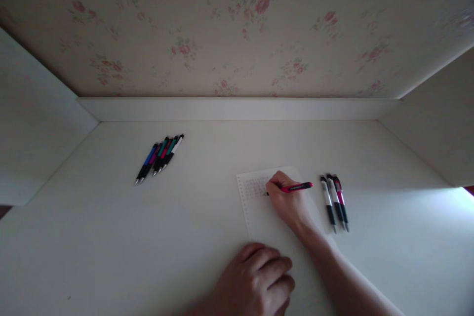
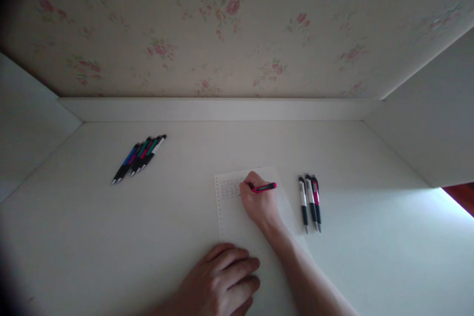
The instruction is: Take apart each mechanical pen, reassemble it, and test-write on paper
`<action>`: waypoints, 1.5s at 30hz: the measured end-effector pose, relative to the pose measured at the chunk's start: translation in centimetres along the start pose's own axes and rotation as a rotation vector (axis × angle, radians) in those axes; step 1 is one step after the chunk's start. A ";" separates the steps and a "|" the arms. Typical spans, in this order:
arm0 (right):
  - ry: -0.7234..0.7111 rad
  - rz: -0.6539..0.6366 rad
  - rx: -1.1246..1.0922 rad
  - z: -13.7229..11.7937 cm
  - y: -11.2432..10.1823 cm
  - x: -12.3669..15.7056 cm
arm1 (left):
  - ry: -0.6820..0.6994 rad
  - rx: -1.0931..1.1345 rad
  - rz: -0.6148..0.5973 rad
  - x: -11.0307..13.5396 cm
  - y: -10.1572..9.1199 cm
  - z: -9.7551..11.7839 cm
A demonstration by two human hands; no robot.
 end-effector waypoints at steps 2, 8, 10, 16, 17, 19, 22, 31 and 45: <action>0.002 0.011 -0.017 0.0 -0.1 0.1 | 0.001 -0.005 0.000 0.0 0.0 0.0; 0.022 0.074 -0.119 0.3 -0.8 0.0 | -0.003 -0.004 0.015 0.0 -0.2 0.0; 0.033 0.108 -0.201 0.5 -1.2 0.0 | -0.008 0.005 0.013 0.0 -0.1 -0.1; -0.032 -0.028 -0.028 -0.7 -1.1 1.5 | -0.075 0.126 0.072 -0.1 -0.4 -0.4; -0.129 -0.041 0.026 -1.5 -1.2 2.1 | -0.102 0.161 0.091 -0.1 -0.5 -0.5; -0.351 -0.087 0.132 -3.2 -1.1 3.6 | -0.142 0.211 0.134 -0.1 -0.8 -0.8; -0.635 -0.129 0.325 -4.7 -0.8 6.1 | -0.166 0.224 0.166 0.0 -0.7 -1.0; -0.763 -0.119 0.520 -5.1 -0.3 8.6 | -0.140 0.148 0.134 0.1 -1.0 -0.6; -0.359 -0.167 0.367 -3.0 -5.3 5.5 | -0.272 0.253 0.144 -0.3 -3.1 -2.0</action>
Point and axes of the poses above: each hand's wrist, its own x-axis away from the middle knuckle, its own y-axis out of the palm, z = x × y, the point moved 8 cm from there along -x, towards the middle knuckle, and after that the axes turned 12 degrees about -x, right-handed, at the moved point
